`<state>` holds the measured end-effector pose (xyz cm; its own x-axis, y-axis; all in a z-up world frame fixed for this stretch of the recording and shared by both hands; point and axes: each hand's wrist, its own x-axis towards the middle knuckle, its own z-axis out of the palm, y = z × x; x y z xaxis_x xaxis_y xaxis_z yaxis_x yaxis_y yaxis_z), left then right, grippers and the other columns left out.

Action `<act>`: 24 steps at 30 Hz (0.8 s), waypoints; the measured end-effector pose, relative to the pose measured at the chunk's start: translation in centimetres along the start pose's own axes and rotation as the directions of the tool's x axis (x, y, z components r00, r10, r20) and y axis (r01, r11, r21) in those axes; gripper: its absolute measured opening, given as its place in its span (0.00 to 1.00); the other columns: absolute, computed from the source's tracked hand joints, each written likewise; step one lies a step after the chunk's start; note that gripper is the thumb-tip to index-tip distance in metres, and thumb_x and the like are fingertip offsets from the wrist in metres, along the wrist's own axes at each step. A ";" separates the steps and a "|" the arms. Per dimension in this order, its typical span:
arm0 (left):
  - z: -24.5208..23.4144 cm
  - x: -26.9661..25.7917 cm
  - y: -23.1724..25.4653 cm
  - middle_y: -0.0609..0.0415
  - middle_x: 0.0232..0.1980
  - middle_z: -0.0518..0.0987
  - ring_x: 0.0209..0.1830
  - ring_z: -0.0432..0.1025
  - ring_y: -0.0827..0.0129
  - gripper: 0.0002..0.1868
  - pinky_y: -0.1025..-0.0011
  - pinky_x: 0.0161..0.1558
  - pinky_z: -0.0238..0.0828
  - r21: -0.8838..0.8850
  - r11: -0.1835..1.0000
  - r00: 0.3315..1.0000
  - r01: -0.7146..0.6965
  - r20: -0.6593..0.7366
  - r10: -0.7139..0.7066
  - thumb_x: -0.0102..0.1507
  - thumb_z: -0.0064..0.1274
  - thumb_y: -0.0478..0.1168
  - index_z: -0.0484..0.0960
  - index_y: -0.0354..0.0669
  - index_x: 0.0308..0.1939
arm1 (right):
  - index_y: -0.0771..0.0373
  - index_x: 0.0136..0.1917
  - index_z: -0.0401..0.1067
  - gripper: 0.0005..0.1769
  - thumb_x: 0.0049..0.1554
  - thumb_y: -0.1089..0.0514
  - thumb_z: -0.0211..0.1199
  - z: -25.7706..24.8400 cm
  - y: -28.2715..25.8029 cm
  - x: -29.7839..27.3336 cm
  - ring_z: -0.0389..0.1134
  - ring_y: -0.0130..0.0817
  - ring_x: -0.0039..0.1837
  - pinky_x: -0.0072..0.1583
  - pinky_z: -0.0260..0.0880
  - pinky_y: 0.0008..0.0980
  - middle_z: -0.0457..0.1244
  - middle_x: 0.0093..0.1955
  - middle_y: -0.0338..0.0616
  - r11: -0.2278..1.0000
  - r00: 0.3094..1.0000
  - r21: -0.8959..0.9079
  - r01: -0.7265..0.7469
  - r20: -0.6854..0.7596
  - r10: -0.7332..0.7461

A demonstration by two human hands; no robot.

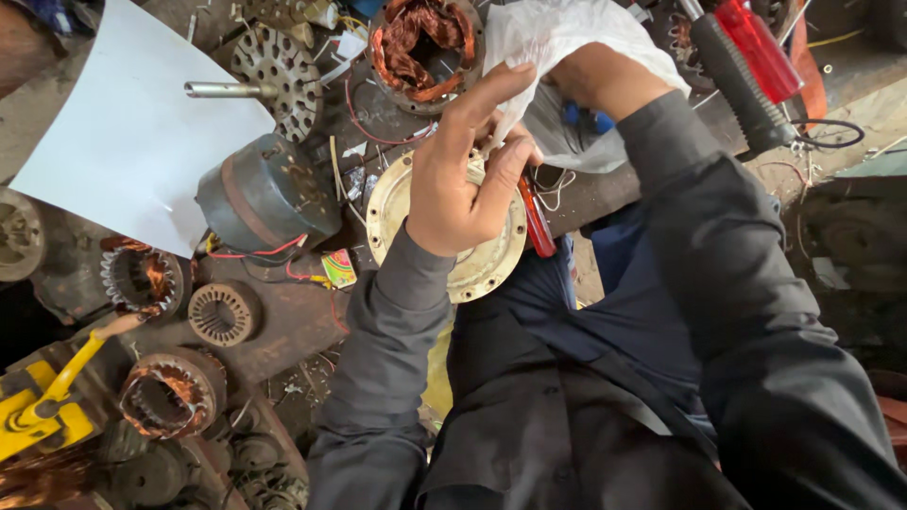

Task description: The person works on a circular motor end cap resting on their lap, using a red screwdriver to tighten screws around the perimeter. They briefly retrieve a small metal piece from a plastic bag and insert it into the center of the cap before resuming screw tightening.

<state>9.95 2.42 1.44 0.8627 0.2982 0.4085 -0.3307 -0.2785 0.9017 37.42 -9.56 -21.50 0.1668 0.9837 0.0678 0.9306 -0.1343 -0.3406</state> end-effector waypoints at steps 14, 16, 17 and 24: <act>0.1 0.1 -0.8 0.54 0.72 0.74 0.44 0.84 0.72 0.20 0.76 0.49 0.79 0.045 0.998 0.999 -0.033 -0.036 0.034 0.78 0.51 0.32 0.66 0.46 0.73 | 0.65 0.58 0.76 0.15 0.64 0.55 0.58 -8.6 -7.3 0.0 0.70 0.59 0.53 0.51 0.68 0.51 0.68 0.52 0.63 0.919 0.926 0.115 -0.376 0.072 0.370; 0.3 0.8 -0.6 0.53 0.69 0.75 0.49 0.84 0.69 0.21 0.74 0.53 0.80 0.129 0.990 0.993 -0.052 -0.099 0.065 0.77 0.54 0.33 0.66 0.47 0.72 | 0.64 0.59 0.77 0.15 0.68 0.52 0.57 -10.7 -9.3 -0.2 0.70 0.58 0.48 0.50 0.68 0.52 0.69 0.50 0.60 0.923 0.925 0.057 -0.381 0.017 0.381; 0.2 0.9 -0.6 0.54 0.66 0.77 0.49 0.84 0.68 0.22 0.74 0.53 0.80 0.163 0.986 0.988 -0.043 -0.142 0.066 0.76 0.56 0.34 0.66 0.46 0.72 | 0.63 0.59 0.77 0.15 0.70 0.51 0.56 -11.7 -10.7 -0.6 0.71 0.58 0.46 0.49 0.68 0.52 0.69 0.49 0.59 0.924 0.924 0.029 -0.382 -0.004 0.382; -4.2 -3.6 -0.1 0.49 0.58 0.83 0.56 0.79 0.68 0.28 0.73 0.61 0.75 0.233 0.970 0.972 0.067 -0.235 -0.011 0.73 0.61 0.44 0.64 0.42 0.71 | 0.71 0.62 0.66 0.11 0.69 0.65 0.61 -16.9 -22.0 -7.8 0.73 0.44 0.49 0.50 0.73 0.37 0.69 0.51 0.52 0.829 0.912 0.536 -0.159 -0.241 0.331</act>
<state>5.26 5.22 0.45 0.7523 0.5071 0.4206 -0.1737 -0.4631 0.8691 21.11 -16.30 1.28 0.5386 0.8243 0.1748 0.5703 -0.2038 -0.7958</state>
